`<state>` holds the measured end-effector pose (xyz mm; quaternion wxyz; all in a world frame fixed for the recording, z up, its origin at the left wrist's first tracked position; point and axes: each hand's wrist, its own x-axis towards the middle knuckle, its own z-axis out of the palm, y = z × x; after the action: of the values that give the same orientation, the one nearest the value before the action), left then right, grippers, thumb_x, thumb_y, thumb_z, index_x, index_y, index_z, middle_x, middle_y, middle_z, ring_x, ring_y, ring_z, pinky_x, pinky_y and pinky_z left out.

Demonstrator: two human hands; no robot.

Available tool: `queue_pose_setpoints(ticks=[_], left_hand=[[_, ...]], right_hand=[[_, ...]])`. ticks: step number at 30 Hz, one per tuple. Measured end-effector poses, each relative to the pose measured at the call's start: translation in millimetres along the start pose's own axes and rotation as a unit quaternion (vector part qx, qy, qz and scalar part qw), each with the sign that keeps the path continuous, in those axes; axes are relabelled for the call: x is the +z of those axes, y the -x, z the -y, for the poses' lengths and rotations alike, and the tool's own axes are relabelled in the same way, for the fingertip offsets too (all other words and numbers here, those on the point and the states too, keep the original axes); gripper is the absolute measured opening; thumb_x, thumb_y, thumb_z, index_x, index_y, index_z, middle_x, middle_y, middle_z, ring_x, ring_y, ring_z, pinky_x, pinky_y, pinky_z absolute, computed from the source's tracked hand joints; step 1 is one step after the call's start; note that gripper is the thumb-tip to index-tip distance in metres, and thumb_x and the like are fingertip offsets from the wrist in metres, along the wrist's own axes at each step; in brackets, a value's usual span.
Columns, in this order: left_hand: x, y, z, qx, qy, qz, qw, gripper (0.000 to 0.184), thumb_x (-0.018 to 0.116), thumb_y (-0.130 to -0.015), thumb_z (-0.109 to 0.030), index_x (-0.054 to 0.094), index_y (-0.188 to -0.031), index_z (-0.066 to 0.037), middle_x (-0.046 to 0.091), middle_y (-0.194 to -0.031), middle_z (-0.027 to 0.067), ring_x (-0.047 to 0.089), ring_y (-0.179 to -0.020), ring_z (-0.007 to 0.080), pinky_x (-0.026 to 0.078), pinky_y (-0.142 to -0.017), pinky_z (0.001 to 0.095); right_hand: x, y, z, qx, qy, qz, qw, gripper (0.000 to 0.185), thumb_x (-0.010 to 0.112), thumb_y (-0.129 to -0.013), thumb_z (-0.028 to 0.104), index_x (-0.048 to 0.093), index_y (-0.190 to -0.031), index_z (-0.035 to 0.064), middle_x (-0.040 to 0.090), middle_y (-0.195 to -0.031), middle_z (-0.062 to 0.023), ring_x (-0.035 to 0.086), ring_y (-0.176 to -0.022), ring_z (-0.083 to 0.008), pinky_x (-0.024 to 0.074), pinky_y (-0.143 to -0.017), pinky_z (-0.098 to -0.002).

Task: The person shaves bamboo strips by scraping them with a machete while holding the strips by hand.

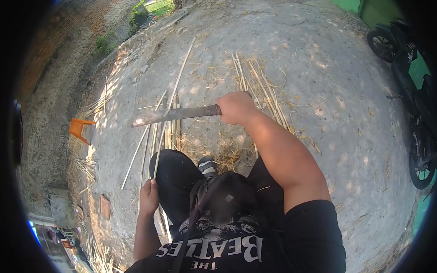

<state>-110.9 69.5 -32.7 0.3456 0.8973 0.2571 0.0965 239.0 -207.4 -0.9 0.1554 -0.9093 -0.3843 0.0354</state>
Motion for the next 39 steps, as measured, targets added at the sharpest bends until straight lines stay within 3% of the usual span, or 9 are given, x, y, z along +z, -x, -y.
queue_pose_setpoints(ticks=[4,10,12,14,17,26,29,35,39], left_hand=[[1.6,1.3,-3.8,0.013,0.009,0.013,1.0,0.047,0.048,-0.111,-0.037,0.055,-0.084,0.001,0.051,-0.061,0.0107,0.048,-0.058,0.0173,0.04,-0.055,0.0398],[0.5,2.8,-12.0,0.041,-0.073,0.004,0.996,0.043,0.049,-0.11,-0.034,0.059,-0.086,0.001,0.057,-0.063,0.0162,0.057,-0.057,0.027,0.042,-0.056,0.0428],[-1.1,7.0,-4.6,0.022,-0.043,0.0,0.999,0.043,0.05,-0.109,-0.034,0.06,-0.087,0.001,0.057,-0.064,0.018,0.058,-0.058,0.0309,0.042,-0.056,0.0441],[-1.4,8.8,-3.0,0.016,-0.037,-0.003,0.999,0.043,0.05,-0.109,-0.035,0.06,-0.087,0.001,0.058,-0.064,0.0188,0.058,-0.057,0.033,0.042,-0.056,0.0447],[-2.4,5.7,-11.6,0.025,-0.06,-0.001,0.998,0.044,0.05,-0.109,-0.036,0.059,-0.085,0.001,0.058,-0.063,0.0185,0.058,-0.057,0.0333,0.042,-0.055,0.0448],[3.5,4.2,-27.2,0.022,-0.107,-0.004,0.994,0.041,0.053,-0.108,-0.033,0.057,-0.084,0.0,0.059,-0.065,0.0205,0.061,-0.059,0.0393,0.043,-0.056,0.047],[3.2,8.6,-19.1,0.029,-0.111,-0.029,0.993,0.039,0.054,-0.108,-0.031,0.057,-0.085,0.0,0.059,-0.065,0.021,0.061,-0.059,0.0406,0.043,-0.055,0.0473],[9.8,9.5,-20.9,0.017,-0.089,-0.046,0.995,0.039,0.054,-0.108,-0.031,0.058,-0.085,0.0,0.059,-0.064,0.0213,0.061,-0.059,0.0405,0.043,-0.055,0.0478],[11.5,6.8,-21.3,0.005,-0.105,-0.041,0.994,0.039,0.055,-0.107,-0.032,0.057,-0.084,0.0,0.059,-0.065,0.022,0.06,-0.06,0.0429,0.043,-0.056,0.0491]], right_hand=[[12.8,15.3,29.6,-0.036,-0.054,-0.007,0.998,0.015,0.072,-0.075,0.02,0.071,-0.089,0.0134,0.071,-0.077,-0.0125,0.072,-0.082,-0.0368,0.0553,-0.071,-0.0513],[11.5,17.5,71.2,-0.183,0.062,0.048,0.98,0.014,0.071,-0.075,0.019,0.073,-0.088,0.0153,0.074,-0.083,-0.0091,0.074,-0.087,-0.0331,0.0573,-0.074,-0.0487],[18.1,1.7,32.6,-0.152,0.035,0.014,0.988,0.013,0.07,-0.078,0.019,0.073,-0.09,0.0146,0.074,-0.084,-0.0092,0.073,-0.085,-0.0333,0.0568,-0.074,-0.0487],[-0.2,-8.1,5.1,0.035,0.003,-0.006,0.999,0.014,0.07,-0.08,0.02,0.074,-0.093,0.0146,0.074,-0.087,-0.0104,0.073,-0.086,-0.0334,0.0563,-0.075,-0.0485],[-12.2,-4.5,-17.4,0.154,-0.101,-0.046,0.982,0.016,0.07,-0.082,0.02,0.074,-0.096,0.0149,0.073,-0.091,-0.0111,0.073,-0.089,-0.0331,0.0566,-0.077,-0.0491],[6.6,18.2,52.4,-0.128,0.039,0.106,0.985,0.016,0.073,-0.074,0.02,0.072,-0.089,0.016,0.072,-0.081,-0.0112,0.071,-0.082,-0.0378,0.0555,-0.072,-0.0503],[-5.3,17.9,61.7,-0.148,0.054,0.103,0.982,0.017,0.07,-0.076,0.019,0.075,-0.092,0.0168,0.075,-0.09,-0.0084,0.074,-0.09,-0.0331,0.058,-0.078,-0.0485],[-5.1,0.3,9.5,0.038,-0.009,0.097,0.995,0.019,0.069,-0.078,0.019,0.075,-0.097,0.0172,0.075,-0.096,-0.0104,0.073,-0.095,-0.0333,0.0581,-0.079,-0.0481],[-4.5,17.2,28.3,0.024,-0.038,0.09,0.995,0.018,0.069,-0.078,0.019,0.074,-0.096,0.0165,0.074,-0.095,-0.0121,0.072,-0.094,-0.0347,0.0578,-0.078,-0.049]])
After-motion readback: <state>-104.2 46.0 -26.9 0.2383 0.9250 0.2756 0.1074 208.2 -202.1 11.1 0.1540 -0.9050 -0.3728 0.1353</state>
